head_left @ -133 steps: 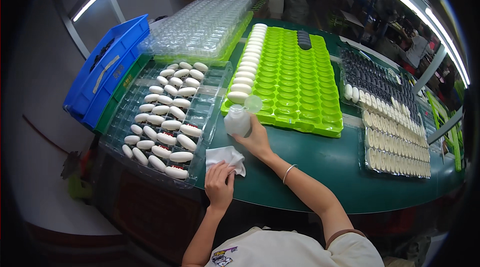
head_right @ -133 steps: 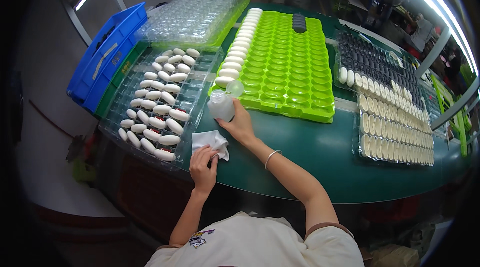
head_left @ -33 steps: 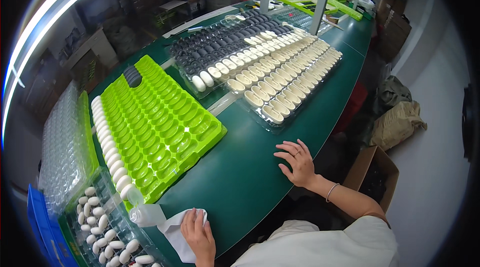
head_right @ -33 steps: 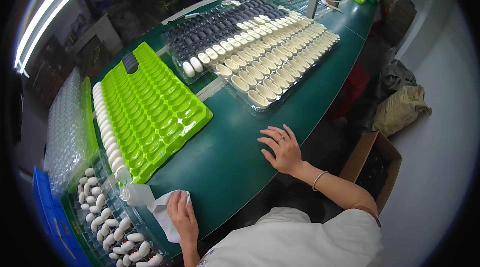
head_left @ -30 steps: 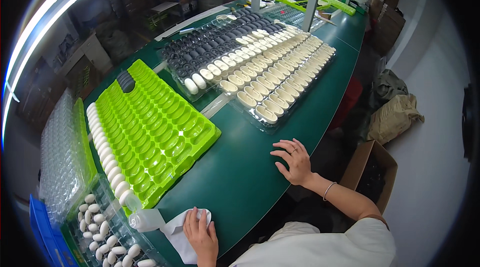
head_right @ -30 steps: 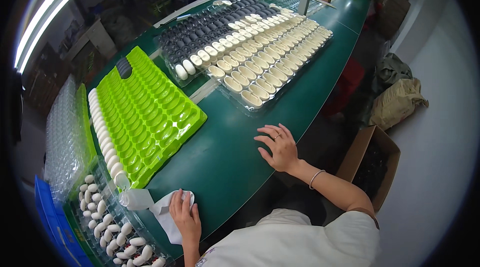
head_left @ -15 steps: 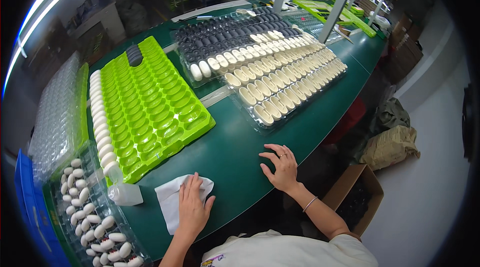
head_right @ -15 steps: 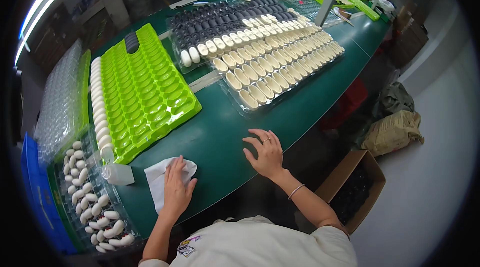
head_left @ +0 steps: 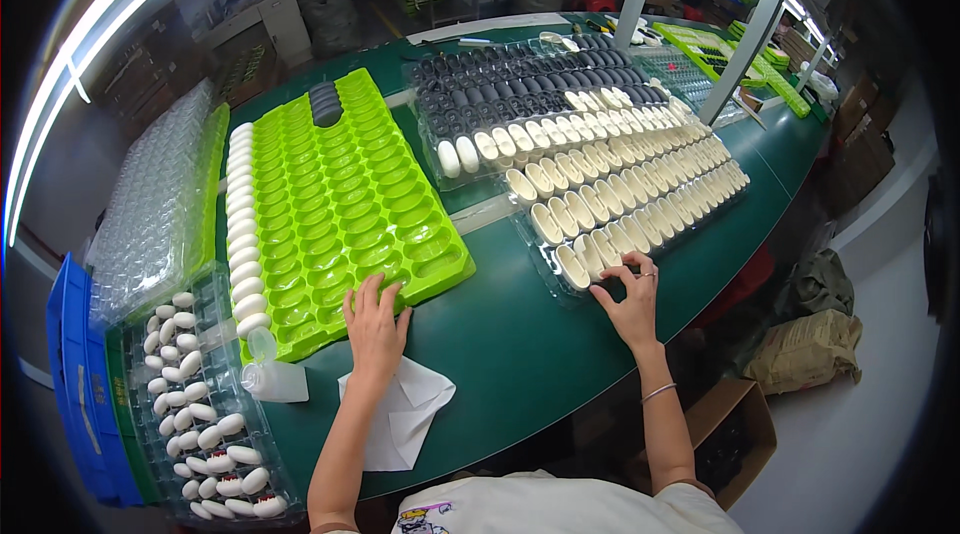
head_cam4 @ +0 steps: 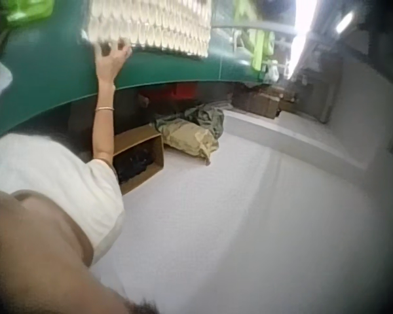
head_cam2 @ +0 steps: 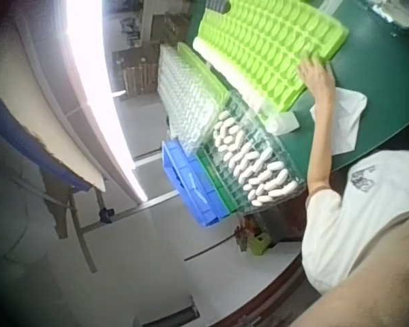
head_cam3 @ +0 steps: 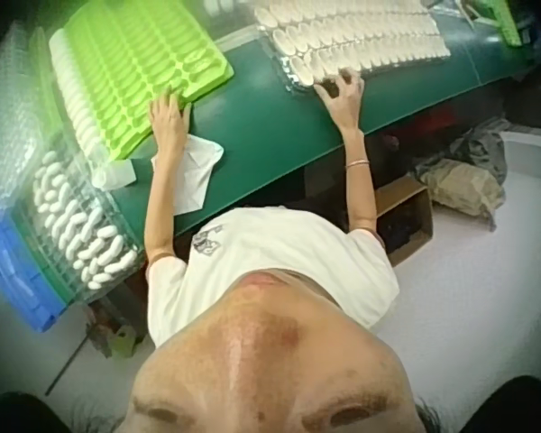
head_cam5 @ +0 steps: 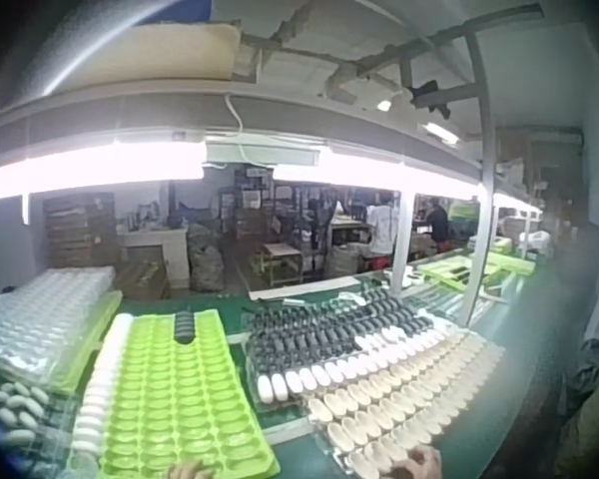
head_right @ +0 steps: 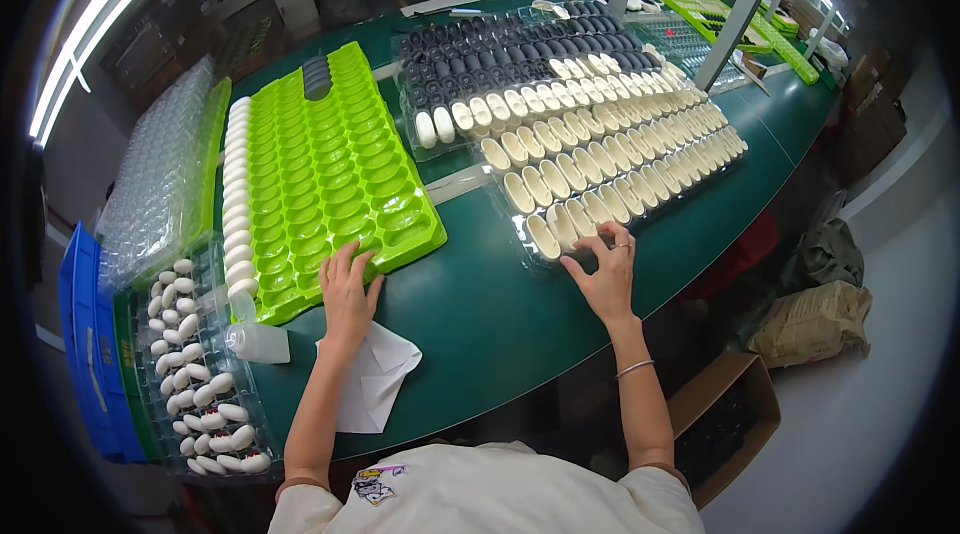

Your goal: The person wipes white oval sponges with a white cloth and a liquid from a small bottle. They handle the sponges one by one, wiping them individually and placing them into a green tray. The person also moves a clear plastic container filled with sponges and wipes the work surface.

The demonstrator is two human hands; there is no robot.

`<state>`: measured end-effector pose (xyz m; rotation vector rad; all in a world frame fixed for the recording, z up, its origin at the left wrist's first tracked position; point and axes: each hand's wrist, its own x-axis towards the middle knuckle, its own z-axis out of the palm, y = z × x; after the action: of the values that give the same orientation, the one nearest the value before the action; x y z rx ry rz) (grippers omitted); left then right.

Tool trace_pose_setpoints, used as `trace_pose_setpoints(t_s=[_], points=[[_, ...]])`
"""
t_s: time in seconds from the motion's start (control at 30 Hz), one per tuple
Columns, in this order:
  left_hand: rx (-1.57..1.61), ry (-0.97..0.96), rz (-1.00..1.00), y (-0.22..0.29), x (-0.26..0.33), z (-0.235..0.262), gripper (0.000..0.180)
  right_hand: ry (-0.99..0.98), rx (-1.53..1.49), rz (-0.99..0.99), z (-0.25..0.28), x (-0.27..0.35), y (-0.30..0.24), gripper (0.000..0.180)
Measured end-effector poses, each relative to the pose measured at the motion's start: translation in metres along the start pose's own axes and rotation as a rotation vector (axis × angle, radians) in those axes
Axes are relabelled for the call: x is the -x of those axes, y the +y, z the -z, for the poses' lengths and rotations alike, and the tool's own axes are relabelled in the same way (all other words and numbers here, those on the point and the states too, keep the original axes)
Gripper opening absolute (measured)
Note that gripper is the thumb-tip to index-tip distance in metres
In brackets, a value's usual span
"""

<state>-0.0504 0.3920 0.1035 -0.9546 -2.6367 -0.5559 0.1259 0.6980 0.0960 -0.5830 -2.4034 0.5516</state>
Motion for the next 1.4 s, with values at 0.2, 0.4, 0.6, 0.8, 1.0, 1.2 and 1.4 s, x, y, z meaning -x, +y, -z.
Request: trace_pose_setpoints(t_s=[0.2,0.4,0.6,0.8,1.0,1.2,1.4], points=[[-0.012,0.063,0.067,0.003,-0.002,-0.011,0.029,-0.061,0.068,0.137,0.005,-0.002,0.015,0.029],[-0.006,0.09,0.079,0.005,-0.009,-0.002,0.026,-0.03,0.08,0.227,0.001,-0.012,0.021,0.023],[0.011,0.052,0.044,0.009,-0.01,-0.003,0.036,-0.011,-0.011,0.276,-0.001,-0.013,0.003,0.021],[0.173,0.046,-0.052,0.04,-0.063,-0.011,0.044,-0.004,-0.06,0.25,-0.005,-0.006,0.003,0.02],[0.631,0.049,0.253,0.033,-0.156,-0.073,0.048,-0.036,-0.067,0.247,-0.005,-0.003,0.003,0.022],[0.994,-0.089,0.681,0.01,-0.224,-0.112,0.062,-0.003,-0.097,0.252,-0.005,-0.003,0.007,0.024],[1.141,-0.221,0.713,-0.024,-0.255,-0.146,0.043,0.003,-0.138,0.258,-0.006,-0.005,0.007,0.025]])
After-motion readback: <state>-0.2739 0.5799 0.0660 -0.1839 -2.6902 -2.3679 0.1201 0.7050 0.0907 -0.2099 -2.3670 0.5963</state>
